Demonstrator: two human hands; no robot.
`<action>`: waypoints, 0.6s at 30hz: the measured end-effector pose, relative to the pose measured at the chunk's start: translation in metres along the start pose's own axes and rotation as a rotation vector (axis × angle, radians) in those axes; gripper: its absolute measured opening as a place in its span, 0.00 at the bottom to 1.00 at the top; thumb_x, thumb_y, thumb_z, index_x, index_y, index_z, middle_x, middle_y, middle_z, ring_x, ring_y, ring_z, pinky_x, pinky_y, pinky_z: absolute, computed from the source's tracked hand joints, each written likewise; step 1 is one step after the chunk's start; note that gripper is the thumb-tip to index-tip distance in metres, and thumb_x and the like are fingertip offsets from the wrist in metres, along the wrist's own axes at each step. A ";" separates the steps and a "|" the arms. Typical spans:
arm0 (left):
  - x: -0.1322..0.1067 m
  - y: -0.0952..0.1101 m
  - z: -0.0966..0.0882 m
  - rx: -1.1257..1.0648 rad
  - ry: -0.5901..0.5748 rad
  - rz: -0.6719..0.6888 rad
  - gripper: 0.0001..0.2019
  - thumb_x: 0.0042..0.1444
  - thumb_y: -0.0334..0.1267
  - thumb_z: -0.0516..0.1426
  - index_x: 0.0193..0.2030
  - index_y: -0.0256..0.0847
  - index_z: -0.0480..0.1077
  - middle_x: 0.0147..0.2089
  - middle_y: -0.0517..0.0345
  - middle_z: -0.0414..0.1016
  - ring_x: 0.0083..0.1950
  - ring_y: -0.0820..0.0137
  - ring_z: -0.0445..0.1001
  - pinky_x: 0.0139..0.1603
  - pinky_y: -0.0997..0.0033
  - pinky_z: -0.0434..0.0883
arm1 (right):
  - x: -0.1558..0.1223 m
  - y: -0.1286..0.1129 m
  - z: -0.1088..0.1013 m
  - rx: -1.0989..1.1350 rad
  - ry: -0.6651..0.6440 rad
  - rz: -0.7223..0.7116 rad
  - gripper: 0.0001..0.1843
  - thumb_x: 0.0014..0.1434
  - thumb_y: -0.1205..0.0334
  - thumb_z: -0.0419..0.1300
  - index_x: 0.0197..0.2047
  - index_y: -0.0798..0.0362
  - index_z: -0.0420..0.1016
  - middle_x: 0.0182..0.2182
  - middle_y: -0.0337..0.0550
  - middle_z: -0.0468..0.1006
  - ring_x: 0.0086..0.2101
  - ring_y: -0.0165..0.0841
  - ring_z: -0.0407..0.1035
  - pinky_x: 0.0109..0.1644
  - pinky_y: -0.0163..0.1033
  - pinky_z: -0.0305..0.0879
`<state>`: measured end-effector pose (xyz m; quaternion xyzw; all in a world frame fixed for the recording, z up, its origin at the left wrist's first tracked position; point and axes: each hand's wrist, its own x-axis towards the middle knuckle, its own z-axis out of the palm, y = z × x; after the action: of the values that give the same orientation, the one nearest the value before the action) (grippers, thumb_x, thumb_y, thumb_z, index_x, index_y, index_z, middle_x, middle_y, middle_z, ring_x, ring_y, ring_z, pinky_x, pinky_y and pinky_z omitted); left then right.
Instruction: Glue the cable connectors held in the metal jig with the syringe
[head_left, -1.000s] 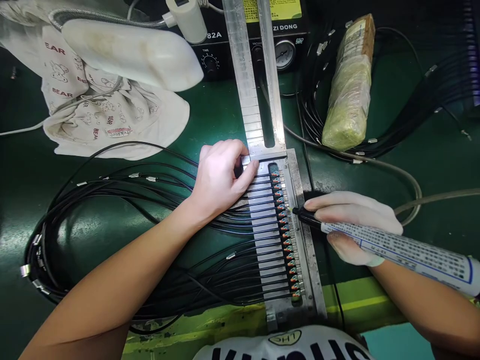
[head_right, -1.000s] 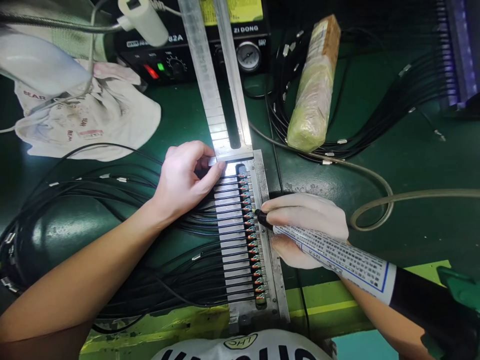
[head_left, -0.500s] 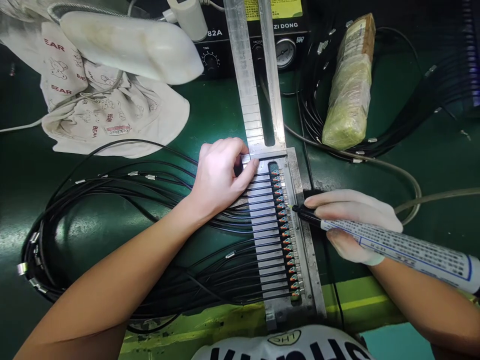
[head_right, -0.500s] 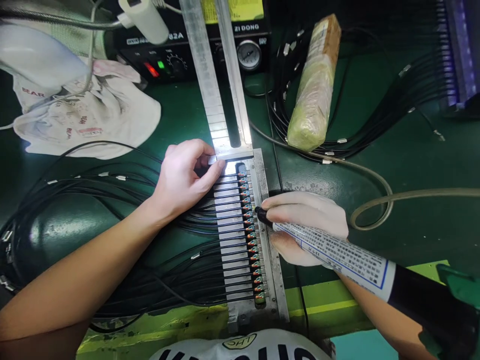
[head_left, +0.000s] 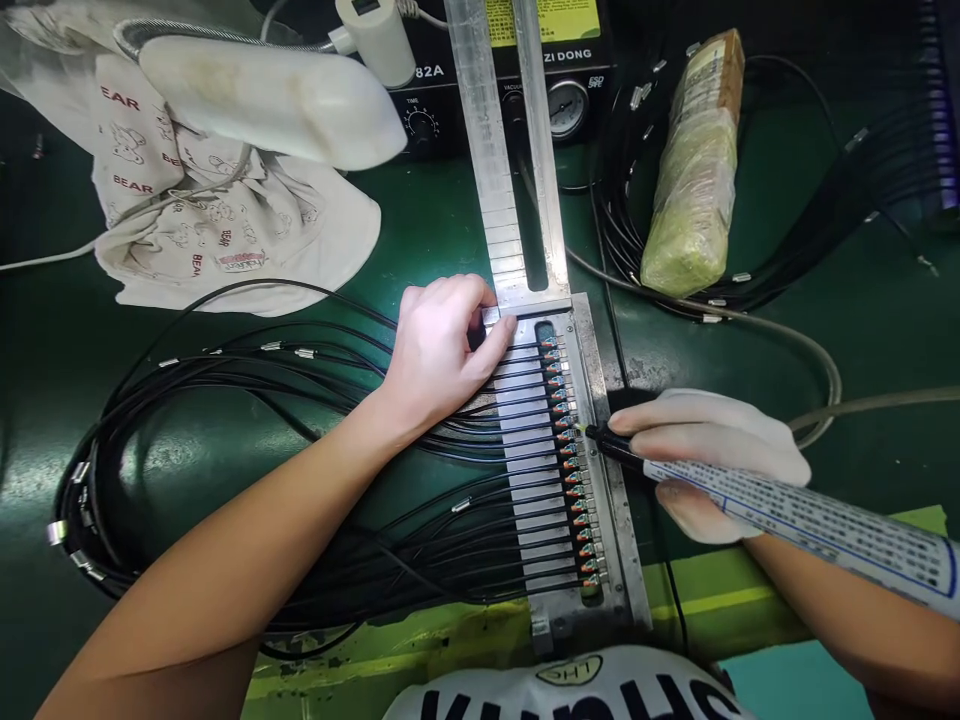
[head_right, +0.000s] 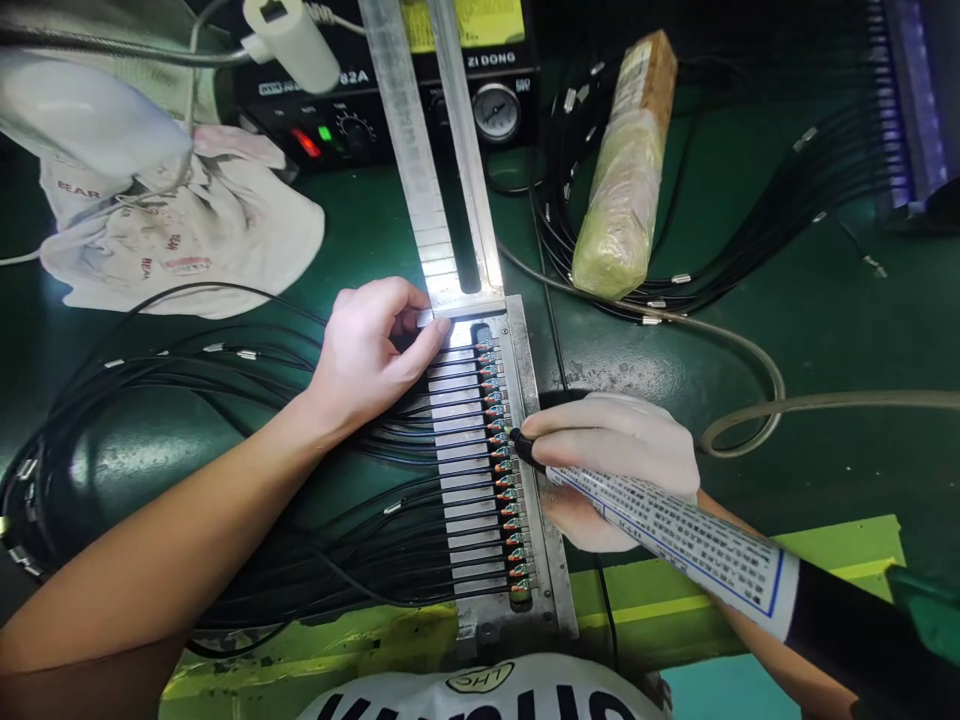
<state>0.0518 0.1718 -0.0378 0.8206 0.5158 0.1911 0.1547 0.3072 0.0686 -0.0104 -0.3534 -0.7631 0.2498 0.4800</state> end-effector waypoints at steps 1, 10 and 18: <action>0.000 0.000 0.000 0.000 0.001 0.001 0.08 0.64 0.42 0.55 0.36 0.41 0.65 0.31 0.60 0.68 0.36 0.67 0.68 0.42 0.63 0.60 | 0.000 0.001 0.000 -0.004 -0.003 0.004 0.14 0.55 0.63 0.68 0.46 0.55 0.81 0.41 0.51 0.84 0.37 0.39 0.81 0.39 0.43 0.82; 0.000 -0.001 0.000 0.003 0.007 -0.001 0.08 0.63 0.43 0.56 0.36 0.42 0.66 0.31 0.59 0.69 0.36 0.66 0.69 0.42 0.62 0.61 | -0.001 0.008 -0.003 0.018 -0.036 -0.022 0.16 0.52 0.64 0.69 0.45 0.58 0.81 0.42 0.52 0.84 0.38 0.40 0.81 0.40 0.41 0.82; 0.001 -0.001 0.001 -0.004 0.005 0.000 0.08 0.62 0.41 0.57 0.35 0.41 0.65 0.31 0.60 0.68 0.36 0.67 0.69 0.40 0.63 0.61 | -0.001 0.005 0.000 0.016 -0.003 -0.011 0.12 0.53 0.65 0.67 0.42 0.56 0.82 0.40 0.50 0.85 0.36 0.37 0.81 0.38 0.40 0.81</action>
<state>0.0518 0.1727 -0.0386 0.8198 0.5160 0.1940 0.1551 0.3092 0.0710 -0.0146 -0.3449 -0.7638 0.2535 0.4831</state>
